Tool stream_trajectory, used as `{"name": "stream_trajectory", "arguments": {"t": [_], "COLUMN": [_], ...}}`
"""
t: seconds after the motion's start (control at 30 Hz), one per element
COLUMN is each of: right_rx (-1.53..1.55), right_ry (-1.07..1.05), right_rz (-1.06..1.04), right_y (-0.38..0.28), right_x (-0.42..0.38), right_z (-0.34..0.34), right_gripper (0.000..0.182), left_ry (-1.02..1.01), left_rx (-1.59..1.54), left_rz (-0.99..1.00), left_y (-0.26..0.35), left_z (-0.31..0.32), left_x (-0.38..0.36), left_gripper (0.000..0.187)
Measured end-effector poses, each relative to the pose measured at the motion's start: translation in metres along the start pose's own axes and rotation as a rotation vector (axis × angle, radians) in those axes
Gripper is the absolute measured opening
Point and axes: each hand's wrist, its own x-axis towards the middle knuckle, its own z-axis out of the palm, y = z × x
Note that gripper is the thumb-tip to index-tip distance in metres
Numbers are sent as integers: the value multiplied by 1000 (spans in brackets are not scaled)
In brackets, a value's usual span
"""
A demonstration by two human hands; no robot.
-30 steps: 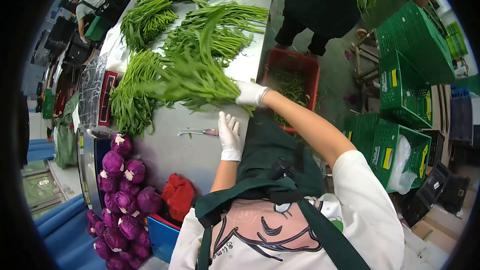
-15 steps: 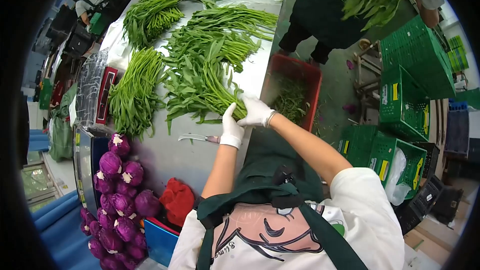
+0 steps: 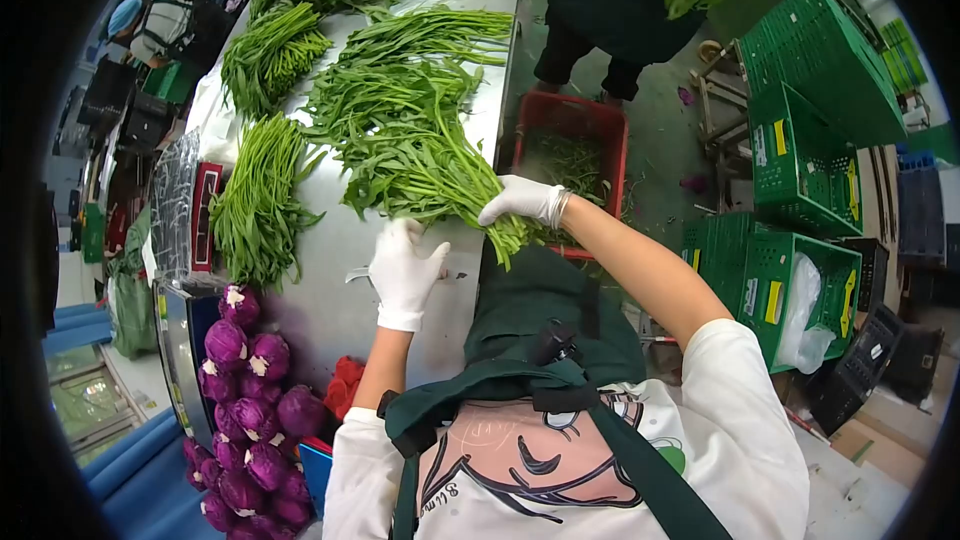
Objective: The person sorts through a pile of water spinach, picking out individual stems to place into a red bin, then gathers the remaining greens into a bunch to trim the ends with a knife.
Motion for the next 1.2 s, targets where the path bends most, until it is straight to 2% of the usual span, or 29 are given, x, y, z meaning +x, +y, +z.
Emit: {"name": "stream_trajectory", "arguments": {"t": [0.07,0.1,0.17,0.23,0.3,0.33,0.37,0.43,0.5,0.53,0.57,0.63,0.73,0.77,0.83,0.9,0.93,0.97,1.03,1.1,1.17,1.2], "right_rx": [24,-86,-314,-727,-698,-618,-558,-181,66,31,100,166,263,307,256,915,441,-38,-1536,-1519,-1322,-1259], "right_ry": [-23,-65,-150,-154,-308,-329,-384,-467,-453,-473,-600,-704,-679,-646,-387,-649,-274,91,526,413,101,15], "right_rz": [17,-17,-81,-137,-199,-212,-136,-18,-72,-110,-67,-55,-259,-355,-489,-621,-469,-307,-186,-647,-528,-464], "right_y": [-11,-19,-37,-71,-101,-105,-131,-147,-163,-174,-175,-187,-187,-183,-161,-90,-65,-45,-2,54,52,55], "right_x": [-7,-9,-14,-35,-53,-57,-74,-76,-90,-93,-84,-75,-65,-58,-38,22,35,41,34,62,67,68], "right_z": [7,14,25,39,40,39,42,29,34,30,20,20,37,45,49,40,39,44,92,106,128,135], "right_gripper": [41,40,38,54,54,53,52,49,52,62,70,78,80,77,68,54,45,37,31,41,32,29], "left_ry": [321,481,425,298,190,205,193,158,-17,-102,-259,-157,-307,-178,-312,-239,-248,-231,-240,-255,-283,-318], "left_rx": [183,269,492,349,249,220,223,222,-298,-501,-821,-804,-984,-1050,-1300,-1512,-1536,-1535,-1526,-1424,-1340,-1297], "left_rz": [470,700,874,1062,1159,1211,1228,1271,1093,993,840,950,513,424,445,394,410,420,405,385,379,374], "left_y": [8,12,22,46,56,65,70,64,66,68,64,64,23,5,-7,-14,-25,-37,-60,-72,-77,-78], "left_z": [-2,-3,0,-20,-46,-63,-75,-86,-108,-115,-114,-133,-140,-133,-140,-144,-149,-153,-163,-175,-182,-184], "left_x": [0,1,24,34,36,35,36,50,46,42,43,43,46,50,46,31,28,25,17,12,8,6], "left_gripper": [57,57,55,55,56,58,61,71,86,89,90,89,63,55,66,80,90,89,89,93,94,94]}}
